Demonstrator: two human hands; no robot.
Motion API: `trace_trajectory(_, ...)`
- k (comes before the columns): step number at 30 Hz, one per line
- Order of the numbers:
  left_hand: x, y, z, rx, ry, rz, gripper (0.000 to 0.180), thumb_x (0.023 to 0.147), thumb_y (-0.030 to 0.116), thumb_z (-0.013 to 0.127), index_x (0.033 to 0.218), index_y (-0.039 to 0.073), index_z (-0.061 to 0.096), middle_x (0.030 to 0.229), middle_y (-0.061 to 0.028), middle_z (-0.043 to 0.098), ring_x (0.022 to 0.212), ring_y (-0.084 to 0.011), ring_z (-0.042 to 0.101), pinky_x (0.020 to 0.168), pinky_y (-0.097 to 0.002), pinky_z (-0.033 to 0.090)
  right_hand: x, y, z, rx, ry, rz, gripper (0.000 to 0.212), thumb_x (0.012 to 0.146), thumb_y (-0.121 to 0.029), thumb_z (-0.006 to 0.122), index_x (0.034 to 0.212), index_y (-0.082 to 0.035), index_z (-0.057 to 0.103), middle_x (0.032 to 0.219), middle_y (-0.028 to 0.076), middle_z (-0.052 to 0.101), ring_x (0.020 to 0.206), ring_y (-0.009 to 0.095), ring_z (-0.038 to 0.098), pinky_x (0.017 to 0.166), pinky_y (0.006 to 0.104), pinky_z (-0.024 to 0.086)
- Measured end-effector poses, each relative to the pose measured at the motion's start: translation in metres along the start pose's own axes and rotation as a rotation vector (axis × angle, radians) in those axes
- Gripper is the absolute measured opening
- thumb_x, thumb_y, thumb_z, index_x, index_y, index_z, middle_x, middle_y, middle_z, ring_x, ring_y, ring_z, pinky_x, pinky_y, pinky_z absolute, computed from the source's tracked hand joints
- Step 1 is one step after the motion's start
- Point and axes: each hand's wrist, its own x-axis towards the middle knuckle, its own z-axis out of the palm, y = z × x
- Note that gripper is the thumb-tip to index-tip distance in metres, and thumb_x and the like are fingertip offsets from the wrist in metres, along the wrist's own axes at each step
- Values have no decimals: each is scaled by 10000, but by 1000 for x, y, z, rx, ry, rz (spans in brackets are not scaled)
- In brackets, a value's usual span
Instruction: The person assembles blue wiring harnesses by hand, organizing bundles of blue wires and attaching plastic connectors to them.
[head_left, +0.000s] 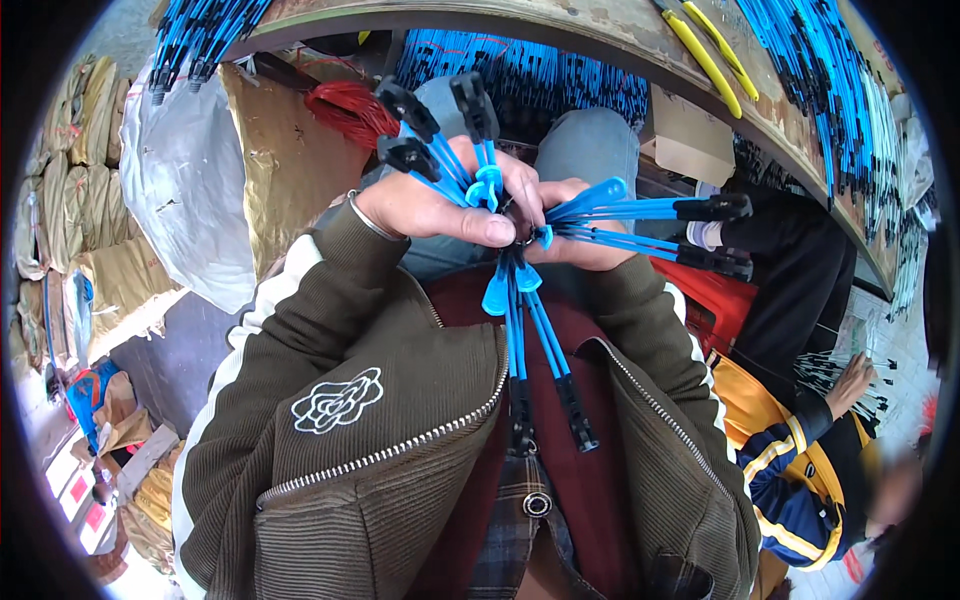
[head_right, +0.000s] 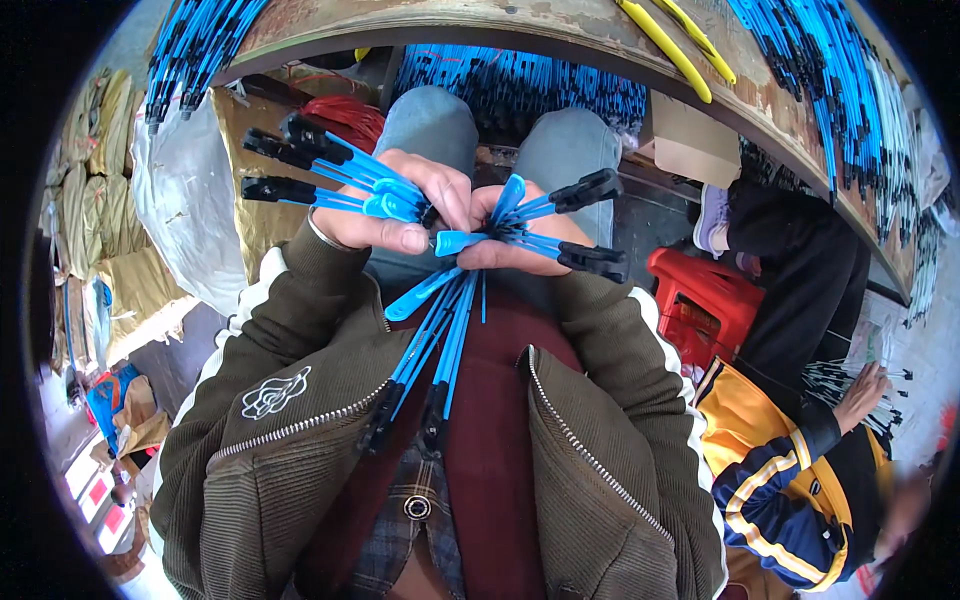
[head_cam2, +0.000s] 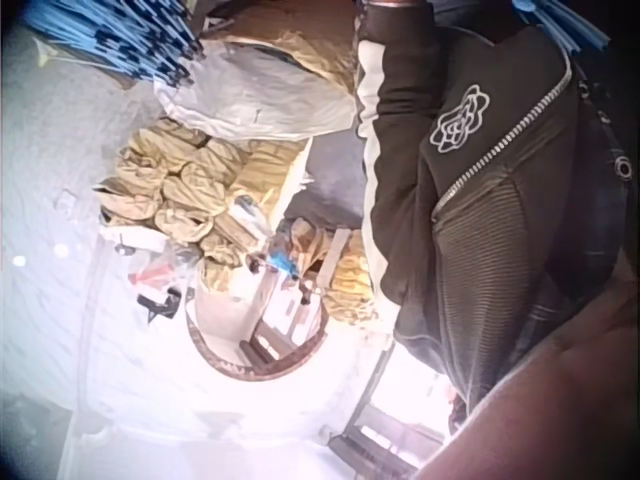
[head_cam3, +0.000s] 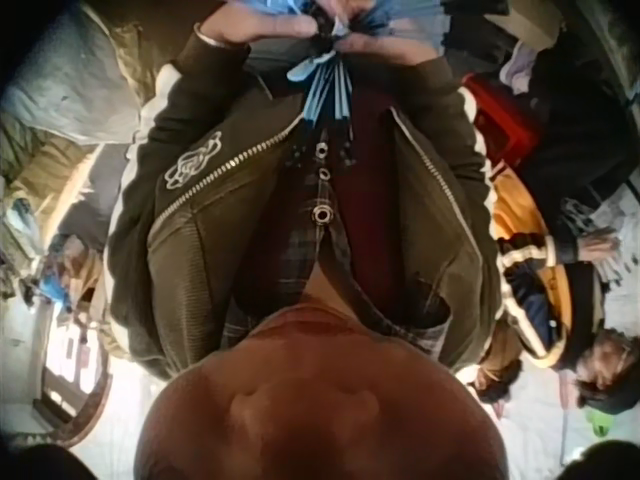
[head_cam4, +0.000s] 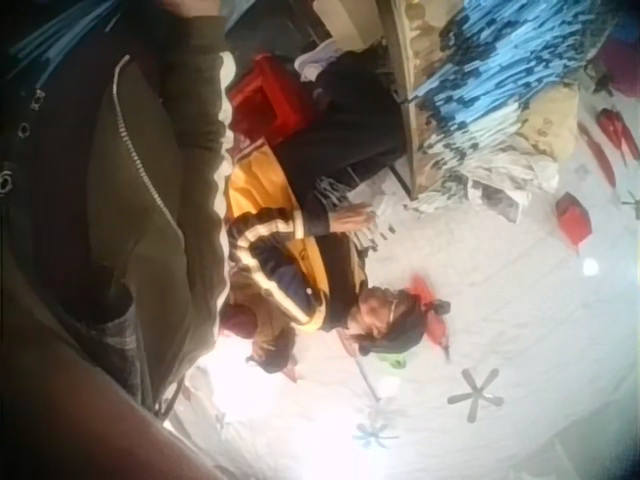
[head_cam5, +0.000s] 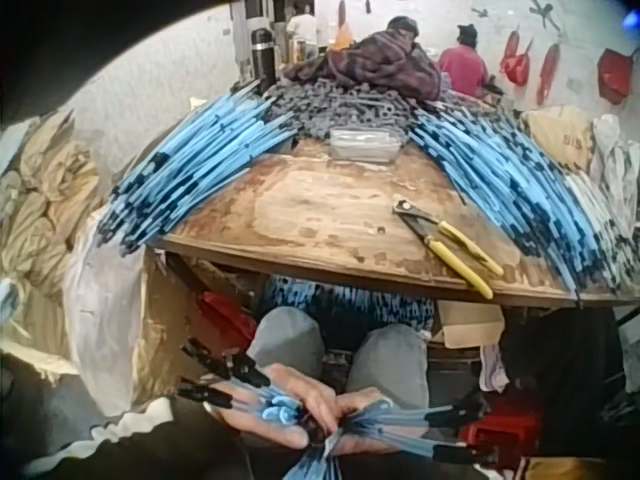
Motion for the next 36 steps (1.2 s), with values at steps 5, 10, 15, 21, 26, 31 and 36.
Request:
trace_trajectory(5,-1,0,8,-59,202,-34,271,745,185,710,904,1,591,884,-141,605,834,-241,570,760,-357,454,0,-2,3,134,110,-11,260,665,-130,752,812,-26,565,786,15,577,732,94,536,671,255,439)
trace_trajectory(10,-4,8,8,-40,306,-158,274,746,147,717,936,14,571,881,-105,604,809,-208,579,735,-335,472,3,-10,10,135,177,-39,252,657,-66,761,797,-31,554,769,5,567,723,93,534,679,258,440)
trace_trajectory(15,-3,4,1,23,341,-114,219,776,134,694,931,8,603,850,-74,617,797,-165,590,732,-302,474,4,-9,10,31,191,-15,318,645,-20,753,900,-34,563,823,34,611,784,118,586,723,268,471)
trace_trajectory(21,-3,3,-1,-21,250,-110,253,732,141,723,907,7,597,886,-89,601,776,-175,576,696,-305,466,0,-4,7,60,173,-42,213,679,-34,742,840,-17,603,776,15,598,731,110,560,675,275,456)
trace_trajectory(26,-3,3,-5,21,131,-98,227,724,126,715,873,-8,608,863,-83,601,732,-160,560,672,-282,450,2,1,12,52,170,-57,208,687,-36,739,842,-23,601,757,1,601,712,97,556,658,259,452)
trace_trajectory(31,-5,-6,6,-15,474,-97,199,740,99,699,874,-14,606,843,-78,596,743,-152,556,670,-261,445,3,15,29,254,516,-94,205,692,-42,739,835,-37,592,753,-17,592,699,82,544,634,235,443)
trace_trajectory(36,2,7,13,47,578,-216,158,782,77,665,894,-12,598,859,-75,586,781,-152,561,689,-269,453,10,6,25,96,486,-49,200,708,-64,741,825,-42,581,743,-25,574,687,75,530,620,228,438)
